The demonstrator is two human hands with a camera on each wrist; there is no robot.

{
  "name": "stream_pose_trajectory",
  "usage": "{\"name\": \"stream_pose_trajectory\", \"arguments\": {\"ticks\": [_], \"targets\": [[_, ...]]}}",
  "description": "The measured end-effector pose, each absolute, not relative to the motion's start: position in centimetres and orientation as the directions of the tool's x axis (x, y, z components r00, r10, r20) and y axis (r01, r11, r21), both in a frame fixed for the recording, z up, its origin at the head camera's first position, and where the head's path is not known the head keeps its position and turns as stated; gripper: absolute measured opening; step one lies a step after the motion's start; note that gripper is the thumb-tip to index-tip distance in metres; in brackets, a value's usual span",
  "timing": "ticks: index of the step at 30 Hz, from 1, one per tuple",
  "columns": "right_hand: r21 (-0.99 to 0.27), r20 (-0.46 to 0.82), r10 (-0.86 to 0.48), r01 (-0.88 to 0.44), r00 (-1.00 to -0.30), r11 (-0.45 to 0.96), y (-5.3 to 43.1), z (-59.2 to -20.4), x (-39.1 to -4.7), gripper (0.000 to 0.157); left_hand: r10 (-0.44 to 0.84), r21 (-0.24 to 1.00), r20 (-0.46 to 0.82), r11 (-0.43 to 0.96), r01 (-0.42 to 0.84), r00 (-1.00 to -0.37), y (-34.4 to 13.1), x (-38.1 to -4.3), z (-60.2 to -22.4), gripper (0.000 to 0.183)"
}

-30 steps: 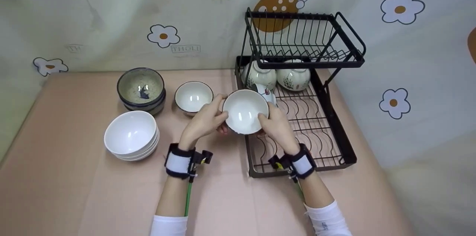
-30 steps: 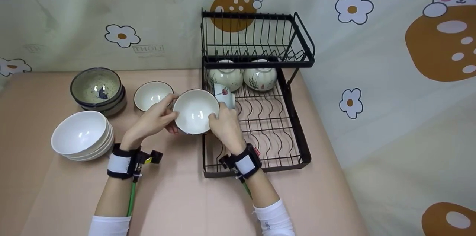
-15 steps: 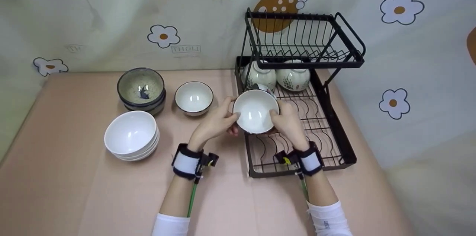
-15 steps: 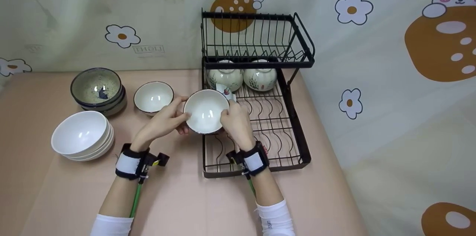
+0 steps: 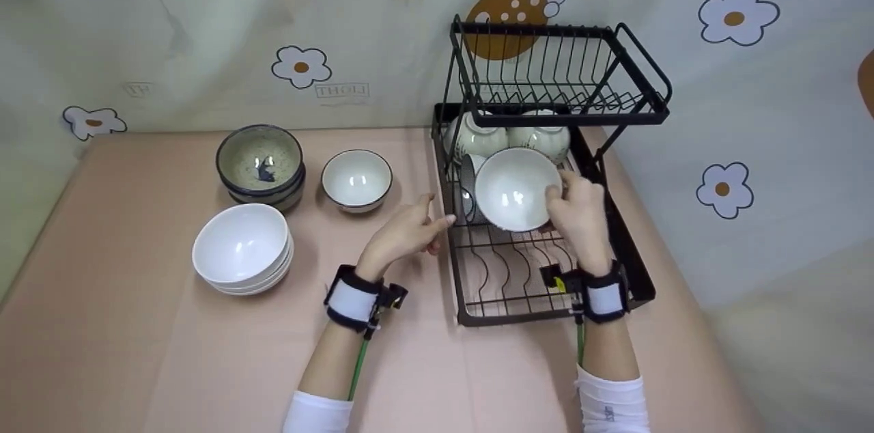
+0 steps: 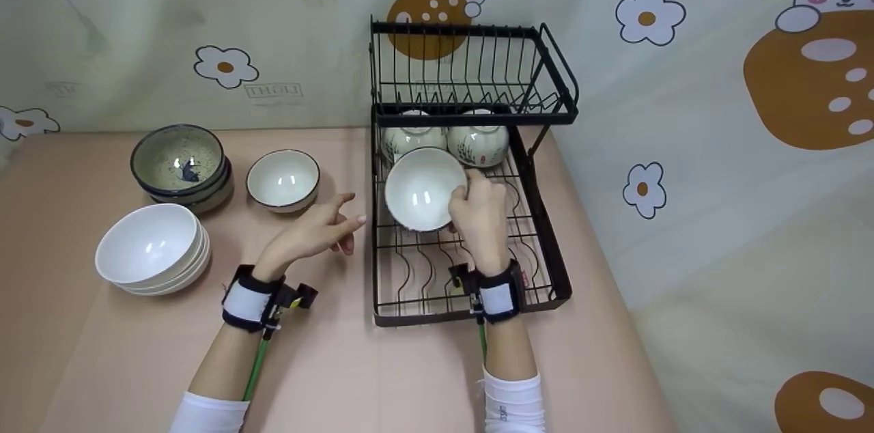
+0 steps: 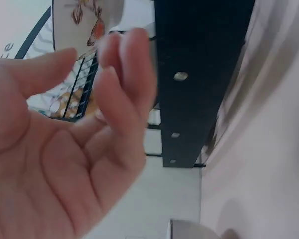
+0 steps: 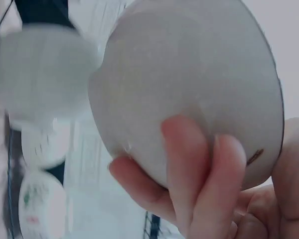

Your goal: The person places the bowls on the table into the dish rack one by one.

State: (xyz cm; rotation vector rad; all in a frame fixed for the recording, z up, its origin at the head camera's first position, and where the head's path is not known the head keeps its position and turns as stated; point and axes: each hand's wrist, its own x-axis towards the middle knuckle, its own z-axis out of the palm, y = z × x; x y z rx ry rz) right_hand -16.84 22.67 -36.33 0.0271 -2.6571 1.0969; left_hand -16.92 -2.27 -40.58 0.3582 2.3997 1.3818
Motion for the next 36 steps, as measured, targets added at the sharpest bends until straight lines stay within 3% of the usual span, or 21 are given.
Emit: {"name": "stream_pose_trajectory", "arguments": {"ticks": [10, 23, 32, 36], "targets": [[-0.605, 0.365, 0.243, -0.031, -0.899, 0.795, 24.5, -36.4, -17.4, 0.033, 0.266, 0.751, -0.231, 0.66, 0.002, -0.936, 0.8, -16.4, -41.6, 0.073], [-0.572, 0.442, 0.242, -0.063, -0.864, 0.818, 24.7, -37.3, -18.0, 0.036, 0.228, 0.668, -0.134, 0.74, 0.082, -0.964, 2.4, -15.7, -42.8, 0.063], [-0.57, 0.409, 0.268, -0.015, -0.873, 0.821, 24.9, -37.8, -18.3, 0.039, 0.189, 0.617, -0.096, 0.782, 0.09, -0.977, 3.2, -15.5, -43.3, 0.037], [-0.567, 0.416, 0.27, -0.015, -0.868, 0.824, 24.9, -37.8, -18.4, 0.039, 0.172, 0.584, -0.105, 0.808, 0.079, -0.979, 3.5, -15.7, -43.3, 0.042]]}}
